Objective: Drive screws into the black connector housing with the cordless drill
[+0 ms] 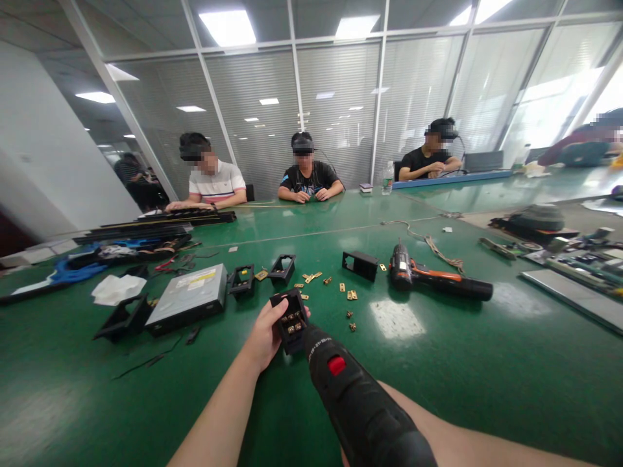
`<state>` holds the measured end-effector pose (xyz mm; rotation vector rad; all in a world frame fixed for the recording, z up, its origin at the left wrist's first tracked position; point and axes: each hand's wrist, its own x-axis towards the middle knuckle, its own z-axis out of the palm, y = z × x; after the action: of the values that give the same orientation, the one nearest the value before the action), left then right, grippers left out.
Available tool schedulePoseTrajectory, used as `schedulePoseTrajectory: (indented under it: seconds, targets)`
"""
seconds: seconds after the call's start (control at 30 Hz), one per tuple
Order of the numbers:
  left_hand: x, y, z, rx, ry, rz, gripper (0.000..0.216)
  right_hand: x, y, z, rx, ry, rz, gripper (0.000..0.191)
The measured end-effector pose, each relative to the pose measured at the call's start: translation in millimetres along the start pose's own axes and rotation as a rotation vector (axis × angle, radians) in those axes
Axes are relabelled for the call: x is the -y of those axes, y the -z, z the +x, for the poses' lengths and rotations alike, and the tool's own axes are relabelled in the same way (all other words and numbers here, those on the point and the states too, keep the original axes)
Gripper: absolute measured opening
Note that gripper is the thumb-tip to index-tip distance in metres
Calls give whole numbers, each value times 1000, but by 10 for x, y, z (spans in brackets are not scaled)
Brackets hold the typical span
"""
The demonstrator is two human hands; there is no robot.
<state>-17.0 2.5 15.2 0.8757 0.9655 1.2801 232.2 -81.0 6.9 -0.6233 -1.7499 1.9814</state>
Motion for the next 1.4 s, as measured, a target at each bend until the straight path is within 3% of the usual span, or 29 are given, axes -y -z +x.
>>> schedulePoseTrajectory:
  seconds: [0.2, 0.37, 0.6, 0.8, 1.03, 1.4]
  targets:
    - [10, 19, 11, 8, -2, 5, 43, 138, 2, -44, 77, 30, -3, 35]
    - [3, 14, 13, 1, 0, 12, 43, 37, -16, 29, 55, 31, -16, 30]
    - [-12, -9, -4, -24, 0, 24, 41, -127, -15, 166, 11, 19, -31, 53]
    - [-16, -7, -14, -29, 5, 42, 43, 135, -8, 12, 100, 20, -58, 30]
    - [5, 10, 4, -20, -1, 46, 42, 405, -41, -122, 172, 23, -80, 38]
    - [-5, 10, 3, -12, -1, 53, 44, 419, -54, -100, 198, 26, -69, 38]
